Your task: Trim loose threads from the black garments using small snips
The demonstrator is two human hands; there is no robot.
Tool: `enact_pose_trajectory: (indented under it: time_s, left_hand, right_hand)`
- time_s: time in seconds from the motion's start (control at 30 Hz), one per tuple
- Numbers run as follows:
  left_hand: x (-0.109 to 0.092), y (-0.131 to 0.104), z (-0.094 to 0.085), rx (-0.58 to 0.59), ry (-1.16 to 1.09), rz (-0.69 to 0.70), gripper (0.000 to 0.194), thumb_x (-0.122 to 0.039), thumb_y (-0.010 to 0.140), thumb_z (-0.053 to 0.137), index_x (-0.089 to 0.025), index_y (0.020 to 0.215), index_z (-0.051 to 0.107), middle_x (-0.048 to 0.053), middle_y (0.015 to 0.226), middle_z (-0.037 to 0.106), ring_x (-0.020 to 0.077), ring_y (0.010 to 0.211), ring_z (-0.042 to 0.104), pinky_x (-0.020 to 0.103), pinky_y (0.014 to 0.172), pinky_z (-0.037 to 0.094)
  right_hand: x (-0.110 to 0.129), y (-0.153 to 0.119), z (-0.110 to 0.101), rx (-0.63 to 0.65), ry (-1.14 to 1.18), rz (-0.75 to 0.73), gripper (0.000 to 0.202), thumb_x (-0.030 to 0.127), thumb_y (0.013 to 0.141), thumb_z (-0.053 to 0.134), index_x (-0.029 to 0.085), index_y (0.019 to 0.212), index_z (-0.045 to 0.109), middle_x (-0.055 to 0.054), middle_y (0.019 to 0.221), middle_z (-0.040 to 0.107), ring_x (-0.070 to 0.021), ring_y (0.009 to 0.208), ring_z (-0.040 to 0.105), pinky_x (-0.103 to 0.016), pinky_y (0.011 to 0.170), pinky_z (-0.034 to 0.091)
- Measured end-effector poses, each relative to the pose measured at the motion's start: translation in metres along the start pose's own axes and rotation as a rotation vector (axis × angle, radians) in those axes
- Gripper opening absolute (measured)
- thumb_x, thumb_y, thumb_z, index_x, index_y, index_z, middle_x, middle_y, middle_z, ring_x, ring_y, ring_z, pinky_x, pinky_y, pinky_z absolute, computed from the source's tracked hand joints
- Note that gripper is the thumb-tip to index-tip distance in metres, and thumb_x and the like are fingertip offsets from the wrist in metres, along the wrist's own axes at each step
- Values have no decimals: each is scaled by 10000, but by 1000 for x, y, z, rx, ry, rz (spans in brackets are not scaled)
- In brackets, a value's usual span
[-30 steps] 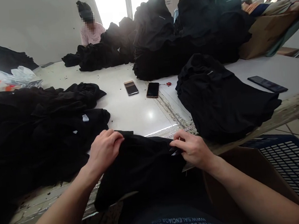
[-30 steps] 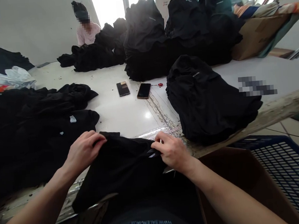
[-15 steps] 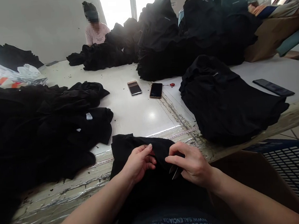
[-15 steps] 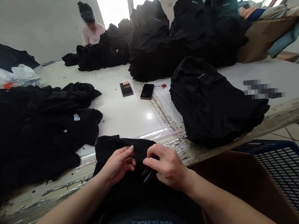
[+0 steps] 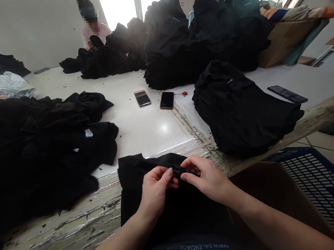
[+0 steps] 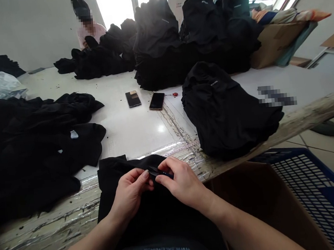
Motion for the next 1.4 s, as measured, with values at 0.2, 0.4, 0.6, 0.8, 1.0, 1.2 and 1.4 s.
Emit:
enact_pose_trajectory:
  time_s: [0.2,0.4,0.6,0.8,1.0,1.2,1.4]
  left_hand:
    - [2,-2,0,-7,32,21,216,-298,738,707,-104,684,629,8,572,617,81,505,558,186,523,469]
    - [1,-5,0,-1,60,18,215,-303,745,695,-111,678,627,1,557,606,87,502,551,194,522,453]
    - [4,-6,0,-6,93,12,224,-307,766,673,-119,662,610,4,568,603,92,517,549,198,533,450]
    - [-15,-15,6,102,344,80,124,-260,814,600,-153,826,661,31,712,655,143,647,610,239,625,491]
    - [-108,-21,-52,-152,911,509,207,-291,879,518,-208,957,690,52,902,685,166,740,631,273,683,491]
    - [-102,3,-91,-221,1301,449,159,-319,815,602,-201,858,700,53,846,666,232,861,585,371,773,467]
    - [-92,-27,-69,-275,1191,723,74,-185,824,588,-194,851,657,40,820,641,195,832,561,350,770,457]
  right_hand:
    - [9,-4,7,-31,-30,-41,79,203,779,628,180,841,586,-28,774,622,-178,749,603,-287,625,498]
    - [13,-7,9,-37,-2,-93,33,187,804,595,184,823,569,-25,765,621,-158,684,608,-258,556,492]
    - [6,-6,17,45,95,0,43,221,831,555,180,820,557,-1,699,617,-101,475,544,-222,431,436]
    - [-9,-4,18,54,264,101,128,311,859,539,183,849,537,41,563,541,-93,400,491,-204,372,390]
    - [12,-11,10,22,195,-81,136,320,865,549,204,936,541,-22,771,604,-145,618,597,-252,530,505]
    - [24,-4,43,161,-64,-235,104,175,848,520,220,939,538,-44,932,615,-183,808,599,-326,719,513]
    - [36,21,23,32,-205,-286,66,188,840,557,206,902,547,-48,891,592,-179,754,574,-305,624,487]
Point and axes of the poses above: each hand's wrist, its own y-axis towards the middle knuckle, its own z-axis out of the palm, x = y × z, the point moved 9 cm from there along y, towards the middle knuckle
